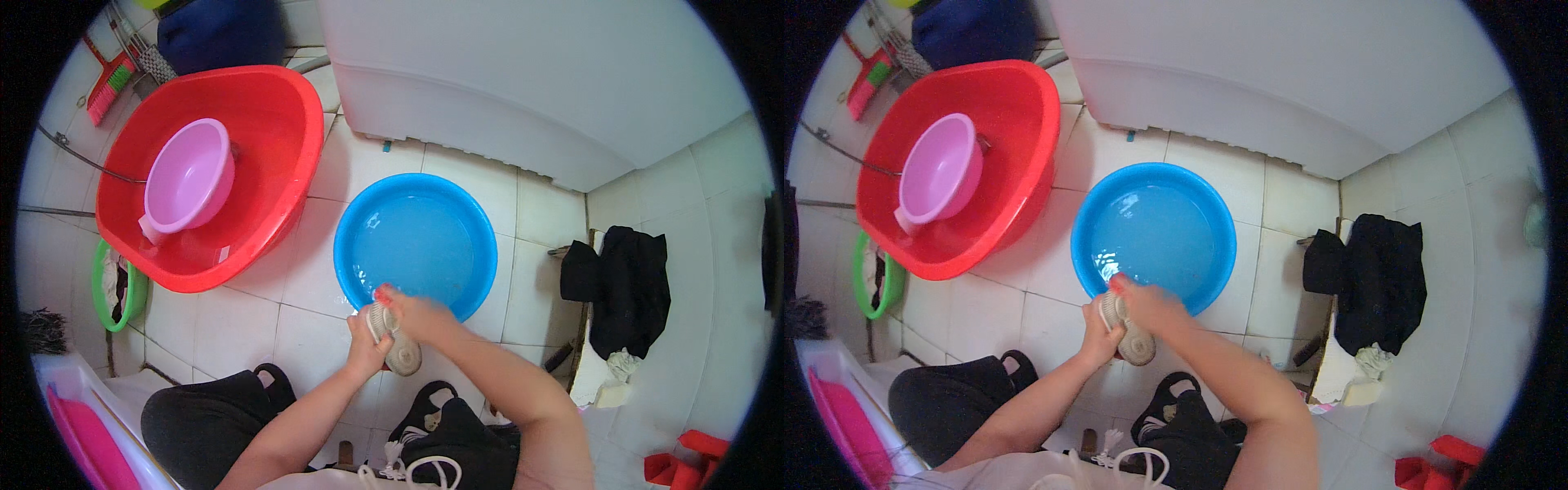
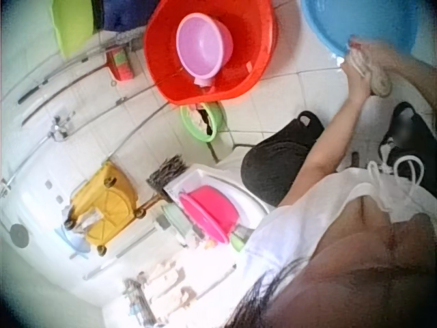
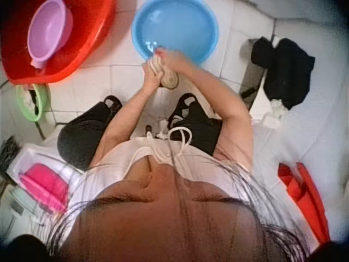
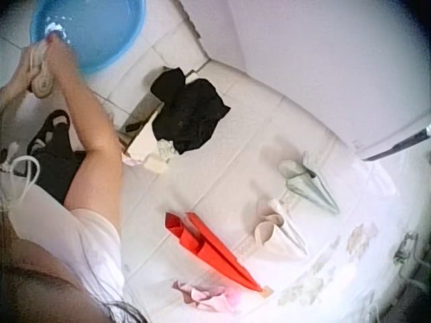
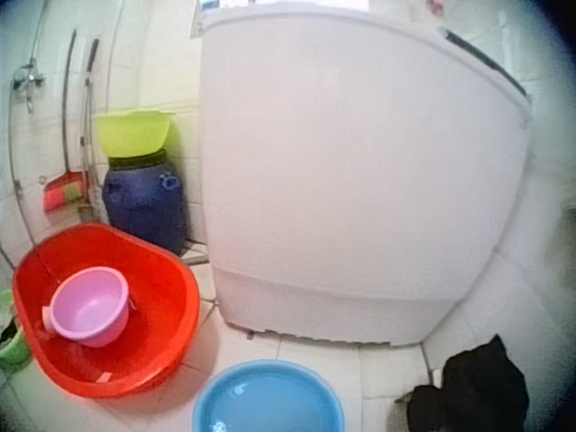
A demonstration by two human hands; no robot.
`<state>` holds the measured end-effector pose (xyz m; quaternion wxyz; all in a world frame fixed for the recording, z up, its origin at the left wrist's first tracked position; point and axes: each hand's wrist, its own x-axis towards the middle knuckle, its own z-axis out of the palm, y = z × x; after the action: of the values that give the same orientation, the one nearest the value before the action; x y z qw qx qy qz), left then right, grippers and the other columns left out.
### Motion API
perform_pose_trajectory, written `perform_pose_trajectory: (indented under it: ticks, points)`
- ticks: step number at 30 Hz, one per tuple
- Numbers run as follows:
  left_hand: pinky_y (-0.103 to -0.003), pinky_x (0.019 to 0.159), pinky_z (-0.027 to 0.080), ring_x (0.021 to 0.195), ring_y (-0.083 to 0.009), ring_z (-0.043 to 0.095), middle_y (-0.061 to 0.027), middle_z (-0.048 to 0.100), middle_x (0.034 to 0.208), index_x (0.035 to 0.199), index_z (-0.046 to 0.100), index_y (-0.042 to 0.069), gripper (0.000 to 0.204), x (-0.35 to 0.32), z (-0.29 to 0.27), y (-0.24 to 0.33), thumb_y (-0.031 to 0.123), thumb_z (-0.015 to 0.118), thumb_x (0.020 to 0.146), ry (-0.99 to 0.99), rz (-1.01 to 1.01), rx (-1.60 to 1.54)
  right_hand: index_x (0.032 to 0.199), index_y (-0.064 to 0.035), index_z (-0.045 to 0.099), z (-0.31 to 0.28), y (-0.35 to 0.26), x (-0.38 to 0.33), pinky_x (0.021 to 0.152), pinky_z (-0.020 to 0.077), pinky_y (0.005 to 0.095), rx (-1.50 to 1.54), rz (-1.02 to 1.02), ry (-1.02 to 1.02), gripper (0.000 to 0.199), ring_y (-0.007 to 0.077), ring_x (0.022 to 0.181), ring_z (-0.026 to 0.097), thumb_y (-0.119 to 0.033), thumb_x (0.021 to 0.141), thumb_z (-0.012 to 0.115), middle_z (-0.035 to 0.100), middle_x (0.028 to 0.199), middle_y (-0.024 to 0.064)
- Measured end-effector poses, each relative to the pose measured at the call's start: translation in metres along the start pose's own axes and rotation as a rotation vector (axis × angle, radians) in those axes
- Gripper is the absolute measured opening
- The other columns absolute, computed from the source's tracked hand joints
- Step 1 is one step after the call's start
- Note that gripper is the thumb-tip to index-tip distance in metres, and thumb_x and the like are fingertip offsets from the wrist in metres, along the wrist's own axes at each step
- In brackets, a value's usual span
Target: The person sits on the floor and hand-washes a pair of shoes using a red brush and water from a blue basin. They scrub the white sneaker repeatedly, rinse it, then switch to a gray slipper and continue scrubbing and rinsing.
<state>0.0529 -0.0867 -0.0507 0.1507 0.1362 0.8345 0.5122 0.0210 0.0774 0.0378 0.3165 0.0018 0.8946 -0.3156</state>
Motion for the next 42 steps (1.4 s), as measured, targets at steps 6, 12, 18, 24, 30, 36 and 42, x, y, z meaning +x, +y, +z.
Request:
perform_pose_trajectory:
  ticks: [6, 12, 18, 24, 30, 36, 42]
  points:
    - [-0.049, 0.1, 0.036, 0.11, -0.0409, 0.039, -0.0242, 0.042, 0.117, 0.135, 0.036, 0.001, 0.065, 0.004, 0.0, 0.003, 0.009, 0.063, 0.076, -0.01, 0.049, 0.047, 0.127, -0.0225, 0.049, 0.003, 0.008, 0.002, 0.082, 0.0507, 0.0501, 0.09, -0.093, 0.097, 0.034, 0.0429, 0.095, 0.066, -0.039, 0.098, 0.041, 0.066, 0.109, 0.0222]
    - [-0.048, 0.101, 0.035, 0.111, -0.0408, 0.039, -0.0246, 0.041, 0.118, 0.137, 0.033, 0.0, 0.067, 0.006, -0.002, 0.001, 0.009, 0.063, 0.078, -0.063, 0.062, 0.082, 0.125, -0.0209, 0.049, 0.0, 0.0, -0.004, 0.085, 0.0489, 0.0506, 0.128, -0.037, 0.101, 0.034, 0.043, 0.095, 0.065, -0.04, 0.099, 0.039, 0.066, 0.107, 0.0213]
    - [-0.045, 0.103, 0.035, 0.11, -0.0377, 0.039, -0.0236, 0.041, 0.117, 0.138, 0.032, 0.001, 0.067, -0.002, 0.002, 0.006, 0.012, 0.065, 0.081, -0.014, -0.082, -0.029, 0.139, -0.0186, 0.048, 0.009, 0.008, -0.007, 0.084, 0.051, 0.0485, 0.002, -0.116, 0.027, 0.042, 0.0424, 0.1, 0.064, -0.037, 0.102, 0.038, 0.064, 0.114, 0.025]
    - [-0.043, 0.101, 0.036, 0.113, -0.0357, 0.043, -0.0226, 0.042, 0.12, 0.137, 0.04, 0.002, 0.055, 0.015, -0.004, 0.001, 0.022, 0.064, 0.092, 0.205, -0.177, -0.128, 0.133, -0.0129, 0.046, 0.019, 0.022, -0.001, 0.081, 0.0519, 0.05, 0.214, 0.134, 0.35, 0.04, 0.0418, 0.098, 0.066, -0.035, 0.102, 0.035, 0.066, 0.107, 0.0262]
    - [-0.043, 0.101, 0.037, 0.112, -0.0342, 0.047, -0.0207, 0.045, 0.122, 0.134, 0.045, 0.003, 0.04, 0.03, -0.01, -0.011, 0.025, 0.046, 0.101, 0.342, -0.16, -0.081, 0.143, -0.02, 0.04, 0.035, -0.005, -0.009, 0.077, 0.0529, 0.0521, 0.226, 0.049, 0.175, 0.043, 0.0408, 0.093, 0.068, -0.031, 0.102, 0.04, 0.066, 0.102, 0.0285]
    - [-0.043, 0.102, 0.036, 0.113, -0.0343, 0.047, -0.0209, 0.046, 0.119, 0.13, 0.049, 0.002, 0.036, 0.034, 0.002, -0.013, 0.023, 0.041, 0.102, 0.425, -0.147, -0.104, 0.142, -0.0218, 0.039, 0.03, -0.004, -0.001, 0.082, 0.0519, 0.0511, 0.208, 0.144, 0.039, 0.055, 0.041, 0.096, 0.067, -0.054, 0.099, 0.037, 0.066, 0.103, 0.029]
    - [-0.044, 0.101, 0.036, 0.112, -0.0353, 0.047, -0.0215, 0.049, 0.117, 0.126, 0.051, 0.001, 0.034, 0.035, 0.01, -0.026, 0.021, 0.038, 0.101, 0.456, -0.21, -0.165, 0.143, -0.0201, 0.04, 0.027, 0.002, 0.004, 0.09, 0.0497, 0.0456, 0.395, 0.383, -0.033, 0.061, 0.0371, 0.101, 0.067, -0.06, 0.101, 0.022, 0.068, 0.106, 0.0248]
